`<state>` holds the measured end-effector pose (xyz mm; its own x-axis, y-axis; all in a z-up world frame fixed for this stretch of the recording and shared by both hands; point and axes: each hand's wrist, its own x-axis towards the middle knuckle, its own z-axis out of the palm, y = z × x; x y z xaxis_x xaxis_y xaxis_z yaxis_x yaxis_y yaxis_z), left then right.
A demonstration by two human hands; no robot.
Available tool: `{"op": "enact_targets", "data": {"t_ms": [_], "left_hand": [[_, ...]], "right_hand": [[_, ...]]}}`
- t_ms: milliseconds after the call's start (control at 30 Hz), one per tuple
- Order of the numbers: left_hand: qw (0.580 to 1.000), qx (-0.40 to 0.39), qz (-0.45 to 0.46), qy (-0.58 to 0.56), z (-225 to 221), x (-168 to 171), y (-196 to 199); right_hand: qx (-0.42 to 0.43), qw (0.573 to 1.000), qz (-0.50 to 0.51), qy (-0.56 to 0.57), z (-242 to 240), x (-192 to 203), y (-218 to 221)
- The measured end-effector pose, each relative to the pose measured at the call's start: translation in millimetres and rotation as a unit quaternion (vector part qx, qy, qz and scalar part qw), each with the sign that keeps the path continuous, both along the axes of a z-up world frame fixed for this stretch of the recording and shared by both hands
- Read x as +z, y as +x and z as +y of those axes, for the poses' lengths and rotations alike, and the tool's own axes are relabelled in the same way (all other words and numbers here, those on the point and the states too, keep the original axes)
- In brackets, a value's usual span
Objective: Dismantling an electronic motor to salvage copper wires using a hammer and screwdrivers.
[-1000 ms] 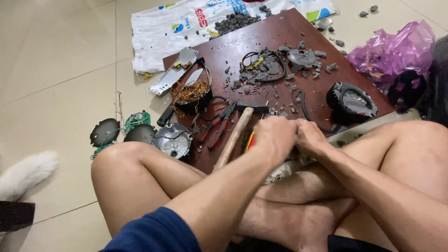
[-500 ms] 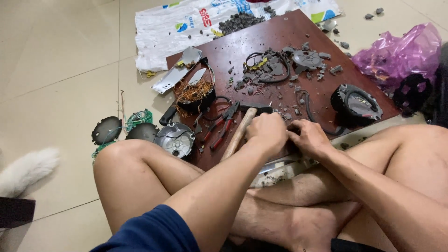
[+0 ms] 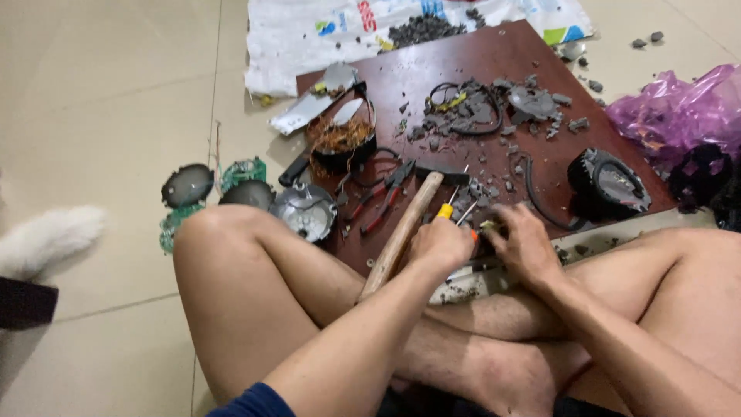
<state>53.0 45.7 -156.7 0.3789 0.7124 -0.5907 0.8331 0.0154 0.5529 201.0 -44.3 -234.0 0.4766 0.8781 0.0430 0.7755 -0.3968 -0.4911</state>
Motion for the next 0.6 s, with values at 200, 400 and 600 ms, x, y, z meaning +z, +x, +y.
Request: {"op": "enact_targets", "data": {"t_ms": [200,400,600], "left_hand": [[0.993,-0.085,-0.039,0.074,-7.1,16.3,-30.4],[0.99,-0.077,-0.073,0.096,-14.1,5.0,-38.5],[0.993,-0.054,-0.083,0.068,-14.4,15.7,-33.9]], "right_hand": [[-0.066,0.996,0.012,-0.062,3.2,-39.3,40.2],[0.002,0.999,0.021,-0.028,3.0,-23.0,18.3],[-0.047,0.991,-0.039,-0.116,-1.1,1.1,6.1]]}}
